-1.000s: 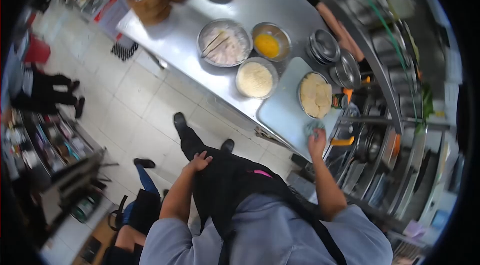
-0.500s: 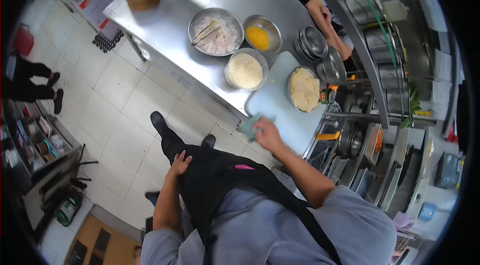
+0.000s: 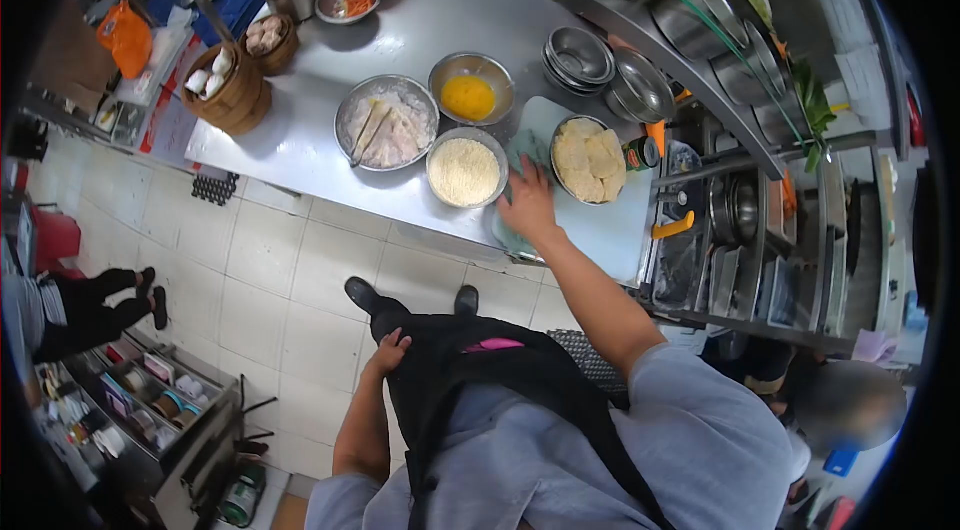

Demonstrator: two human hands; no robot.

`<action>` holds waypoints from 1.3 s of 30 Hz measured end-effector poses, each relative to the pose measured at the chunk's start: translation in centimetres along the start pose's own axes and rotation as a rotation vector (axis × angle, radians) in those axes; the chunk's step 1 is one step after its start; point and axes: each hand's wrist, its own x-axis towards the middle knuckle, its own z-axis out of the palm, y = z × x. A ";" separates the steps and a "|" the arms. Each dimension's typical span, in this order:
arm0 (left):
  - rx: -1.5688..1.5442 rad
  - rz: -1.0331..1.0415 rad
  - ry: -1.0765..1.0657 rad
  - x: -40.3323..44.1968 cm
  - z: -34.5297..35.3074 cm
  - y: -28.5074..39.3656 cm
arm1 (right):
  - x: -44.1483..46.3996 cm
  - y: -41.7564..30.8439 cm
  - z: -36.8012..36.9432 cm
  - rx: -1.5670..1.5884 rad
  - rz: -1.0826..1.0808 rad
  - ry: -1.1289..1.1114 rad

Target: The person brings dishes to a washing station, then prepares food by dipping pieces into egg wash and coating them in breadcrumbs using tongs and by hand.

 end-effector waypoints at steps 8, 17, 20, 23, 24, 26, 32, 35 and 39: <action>0.117 0.032 -0.048 -1.8 -3.7 3.8 | -5.0 3.1 -1.5 0.436 -0.184 -0.157; 0.335 0.205 0.193 -3.3 -6.7 10.0 | -15.3 18.8 -5.5 0.232 0.252 0.119; 0.210 0.563 0.494 -5.0 -11.7 20.7 | -15.4 18.2 -5.9 0.164 0.375 0.223; 0.377 0.701 0.853 -9.1 -18.4 34.7 | -12.4 13.0 -8.4 -0.048 0.444 0.404; 0.453 0.738 0.944 -8.3 -20.5 36.9 | -11.9 11.3 -9.5 -0.086 0.420 0.435; 0.797 0.591 0.996 -6.5 -24.2 40.7 | -13.6 7.7 -8.7 0.234 0.361 0.384; 1.118 0.267 0.580 -0.9 -30.4 43.4 | -28.3 -3.7 -3.8 1.455 0.991 -0.257; 1.206 0.246 0.417 -1.6 -34.3 43.9 | -35.1 -7.0 -2.2 2.191 1.602 -0.296; 1.351 0.502 0.473 -3.5 -38.0 45.9 | -39.6 -7.0 -0.3 2.176 1.860 -0.118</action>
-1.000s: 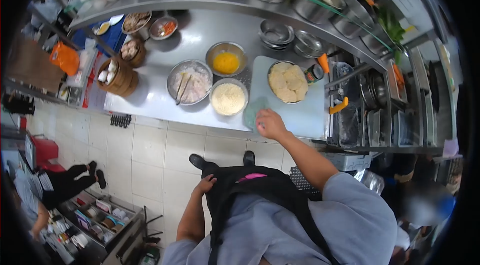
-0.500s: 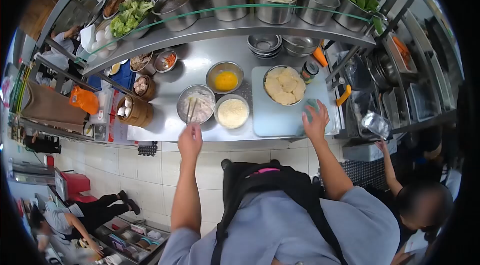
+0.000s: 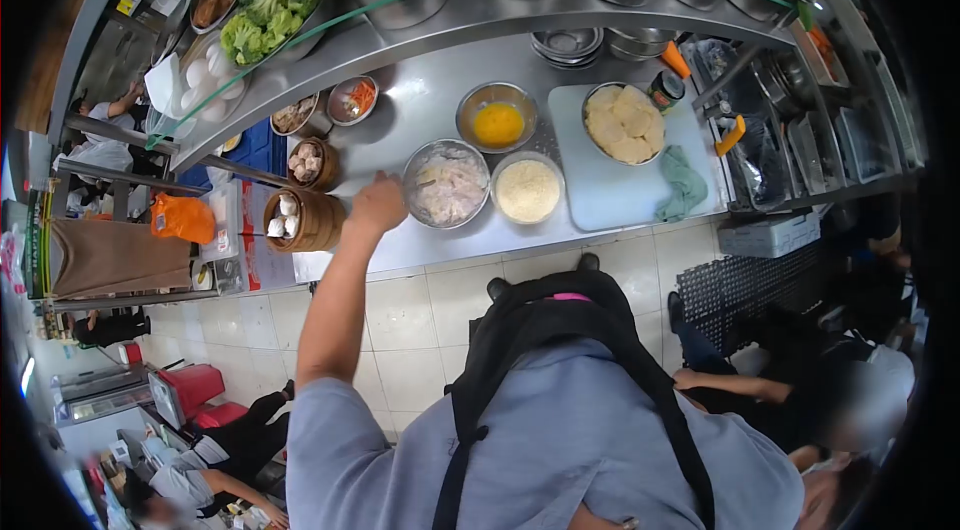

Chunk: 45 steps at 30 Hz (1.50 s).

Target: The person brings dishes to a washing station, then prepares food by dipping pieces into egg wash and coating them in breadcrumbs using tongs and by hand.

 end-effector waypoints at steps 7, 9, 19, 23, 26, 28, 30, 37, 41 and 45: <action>0.120 0.484 0.042 3.6 -2.9 0.9 | 6.5 -8.8 -1.0 0.023 -0.315 0.123; 0.176 0.512 0.036 5.1 -3.2 1.4 | 6.7 -12.5 0.7 -0.064 -0.432 0.147; 0.186 0.662 -0.146 10.4 -0.9 1.7 | 3.0 -15.0 -1.5 -0.321 -0.378 0.386; 0.140 0.594 -0.238 10.0 -2.7 2.5 | 2.9 -10.5 -6.2 -0.437 -0.203 0.459; 0.030 0.486 -0.311 9.3 -5.6 1.4 | 2.4 -8.8 -8.6 -0.499 -0.178 0.464; -0.043 0.564 -0.118 9.1 -7.2 0.1 | 3.5 -8.0 -11.2 -0.504 -0.169 0.449; -0.119 0.529 -0.101 9.8 -9.1 -0.7 | 4.4 -7.3 -12.9 -0.507 -0.165 0.437; 0.051 0.339 0.262 14.7 -6.1 5.8 | 2.9 -12.1 -7.0 -0.419 -0.227 0.491; 0.234 0.129 -0.023 14.3 -2.8 14.3 | 1.9 -14.6 -4.2 -0.434 -0.346 0.462; 0.189 0.038 0.001 15.6 -2.1 15.3 | 0.5 -14.7 -3.5 -0.441 -0.408 0.445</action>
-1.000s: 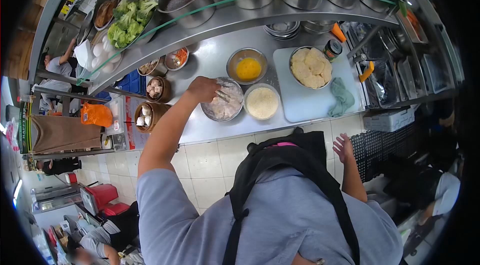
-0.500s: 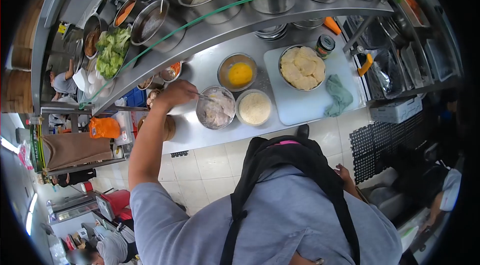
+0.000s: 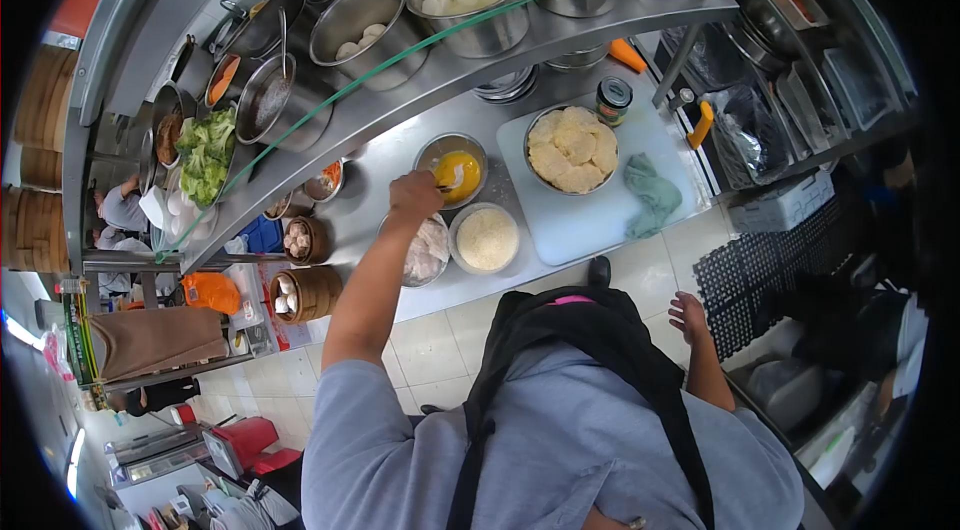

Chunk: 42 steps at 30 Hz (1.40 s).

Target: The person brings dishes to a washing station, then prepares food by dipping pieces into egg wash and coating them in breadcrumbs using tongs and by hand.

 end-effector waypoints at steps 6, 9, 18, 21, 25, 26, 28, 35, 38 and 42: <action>-0.541 -0.098 -0.304 3.7 -1.9 -5.2 | -0.3 6.5 -2.6 0.033 0.156 0.047; -0.735 -0.160 -0.396 6.1 3.5 -5.5 | 1.5 9.0 -4.0 0.443 0.264 -0.071; -0.618 -0.167 -0.424 8.1 5.5 -4.1 | -4.7 -2.5 5.7 0.621 0.558 -1.033; -0.603 -0.167 -0.367 6.1 1.9 -2.8 | -0.9 -2.2 5.6 0.243 0.649 -1.107; -0.489 -0.162 -0.282 4.4 -1.5 -3.4 | 2.6 0.8 4.8 -0.094 0.725 -0.807; -0.389 -0.173 -0.195 3.6 -2.3 -3.7 | 3.0 1.3 4.6 -0.173 0.703 -0.694; -0.275 -0.134 -0.153 0.6 -7.3 -3.6 | 2.9 1.2 4.7 -0.384 0.539 -0.444; 0.410 0.371 0.304 -0.9 -5.3 -10.9 | -10.3 -9.8 10.8 -1.232 -1.027 0.169; 0.275 0.416 0.316 0.6 -1.6 -9.6 | -13.1 -11.4 10.5 -0.815 -0.682 -0.129; -0.078 -0.194 0.097 -1.6 -0.5 -3.3 | -12.3 -12.6 11.0 0.223 0.164 -0.966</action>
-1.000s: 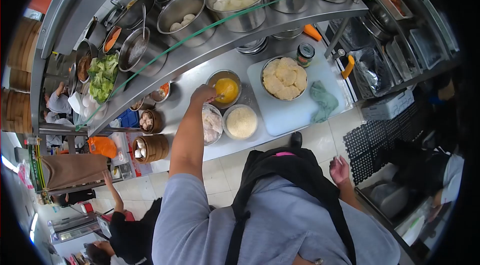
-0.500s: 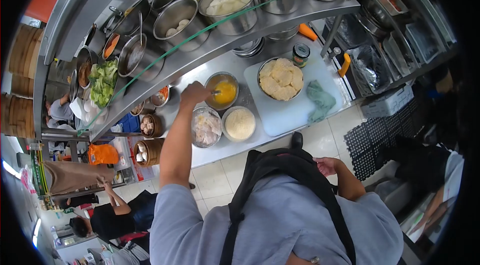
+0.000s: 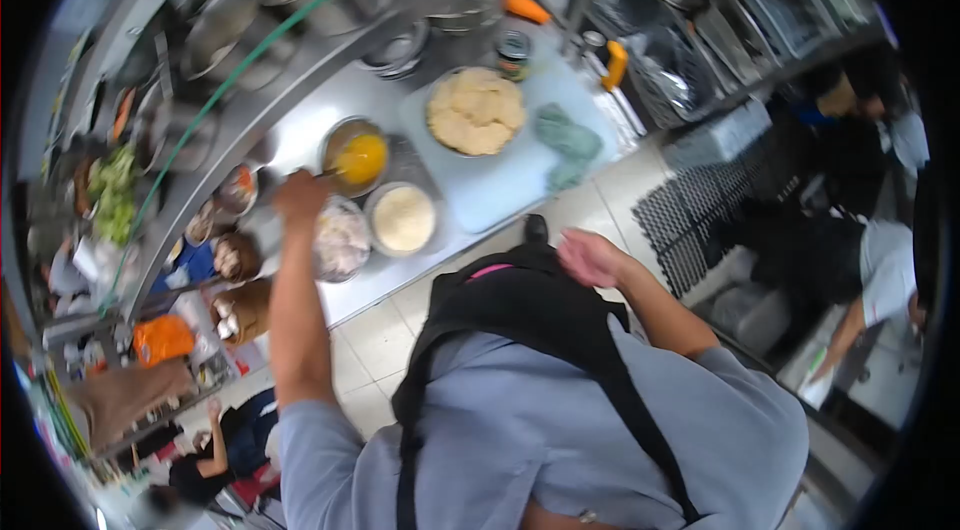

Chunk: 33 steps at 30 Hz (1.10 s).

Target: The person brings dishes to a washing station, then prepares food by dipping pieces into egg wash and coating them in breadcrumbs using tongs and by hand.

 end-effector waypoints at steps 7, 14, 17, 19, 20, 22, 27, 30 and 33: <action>-0.136 -0.056 -0.049 -3.1 -3.0 4.0 | 2.3 8.4 -16.5 -0.623 0.490 0.649; -0.167 0.097 0.162 -5.6 -12.7 -0.9 | -1.8 13.5 -23.7 -0.661 0.430 0.774; -0.200 0.020 0.085 -6.9 -14.4 -0.4 | -0.6 15.3 -27.0 -0.648 0.310 0.724; -0.205 0.053 0.102 -5.8 -9.7 -0.2 | -0.1 13.9 -23.7 -0.640 0.310 0.755; -0.170 0.090 0.137 -4.7 -5.7 -0.4 | 0.3 13.1 -22.3 -0.577 0.313 0.756; -0.247 0.011 0.133 -4.2 0.1 0.0 | 1.2 11.6 -19.7 -0.505 0.295 0.774; -0.358 -0.130 0.078 -6.4 -2.5 0.0 | 0.8 9.1 -17.4 -0.510 0.130 0.759; -0.371 -0.065 0.190 -6.6 -5.3 -2.0 | 0.1 8.3 -17.3 -0.514 0.081 0.781; -0.428 -0.047 0.185 -8.1 -11.0 -2.7 | -1.0 8.3 -17.8 -0.507 0.120 0.837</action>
